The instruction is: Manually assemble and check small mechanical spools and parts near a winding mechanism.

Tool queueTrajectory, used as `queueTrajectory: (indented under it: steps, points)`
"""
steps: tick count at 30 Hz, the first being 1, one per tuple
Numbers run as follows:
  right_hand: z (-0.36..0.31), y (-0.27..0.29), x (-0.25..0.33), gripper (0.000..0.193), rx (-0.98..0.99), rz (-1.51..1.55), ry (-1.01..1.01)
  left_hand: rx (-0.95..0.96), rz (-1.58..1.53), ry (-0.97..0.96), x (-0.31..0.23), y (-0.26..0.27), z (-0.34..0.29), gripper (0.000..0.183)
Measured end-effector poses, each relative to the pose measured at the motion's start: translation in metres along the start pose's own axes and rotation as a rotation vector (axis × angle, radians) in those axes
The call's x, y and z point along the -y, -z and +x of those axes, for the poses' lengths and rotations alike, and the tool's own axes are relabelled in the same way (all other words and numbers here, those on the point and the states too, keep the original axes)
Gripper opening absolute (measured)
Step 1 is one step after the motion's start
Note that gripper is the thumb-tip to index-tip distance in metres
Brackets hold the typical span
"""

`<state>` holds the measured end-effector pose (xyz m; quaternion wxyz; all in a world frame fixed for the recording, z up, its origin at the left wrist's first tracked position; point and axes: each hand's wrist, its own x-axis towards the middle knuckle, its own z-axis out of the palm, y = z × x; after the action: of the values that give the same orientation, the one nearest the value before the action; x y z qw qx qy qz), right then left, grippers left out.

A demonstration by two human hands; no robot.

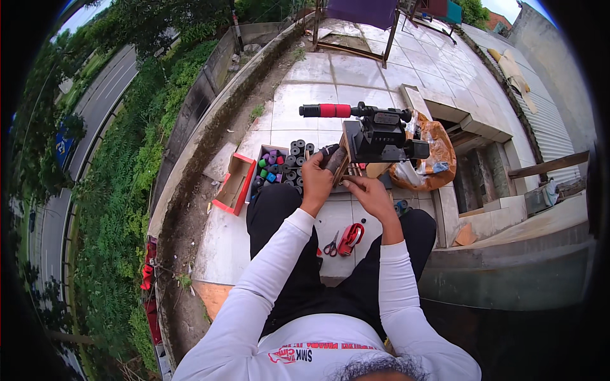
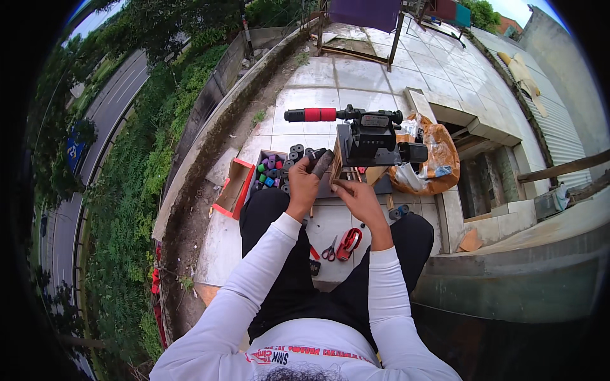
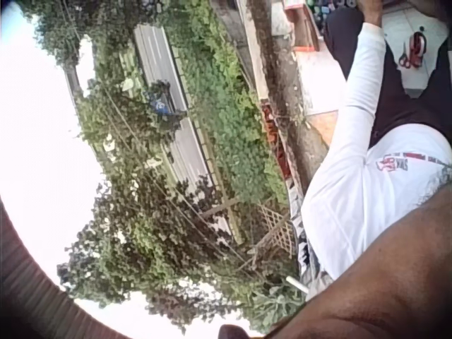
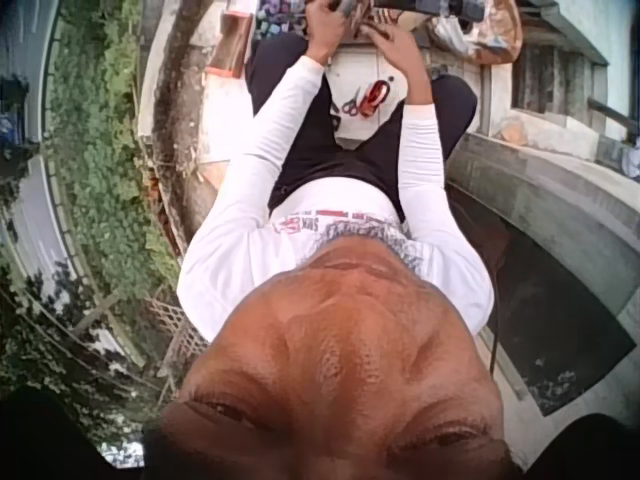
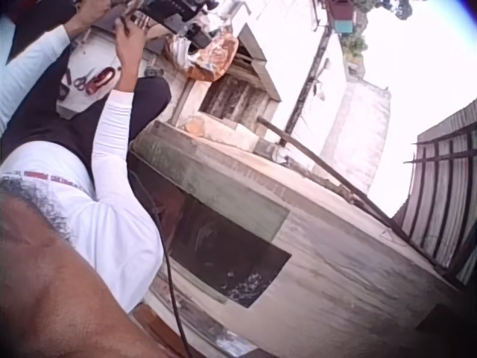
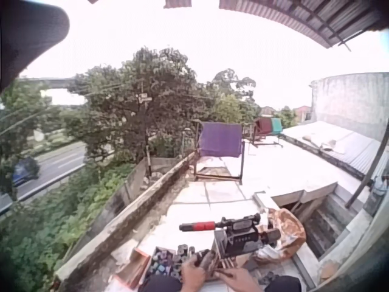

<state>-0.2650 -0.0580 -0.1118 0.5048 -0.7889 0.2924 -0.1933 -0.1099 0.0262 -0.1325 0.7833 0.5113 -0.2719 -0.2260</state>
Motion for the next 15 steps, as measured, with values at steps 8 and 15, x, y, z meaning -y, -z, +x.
queueTrajectory:
  steps: [8,15]
  points:
    - [0.064,0.055,0.139,0.028,-0.317,-0.417,0.498,-0.024,0.167,-0.058,-0.007,-0.001,-0.008,0.022]
    - [0.137,0.070,0.157,0.035,0.085,-0.683,0.459,-0.049,0.417,-0.126,0.009,0.008,-0.010,0.016]
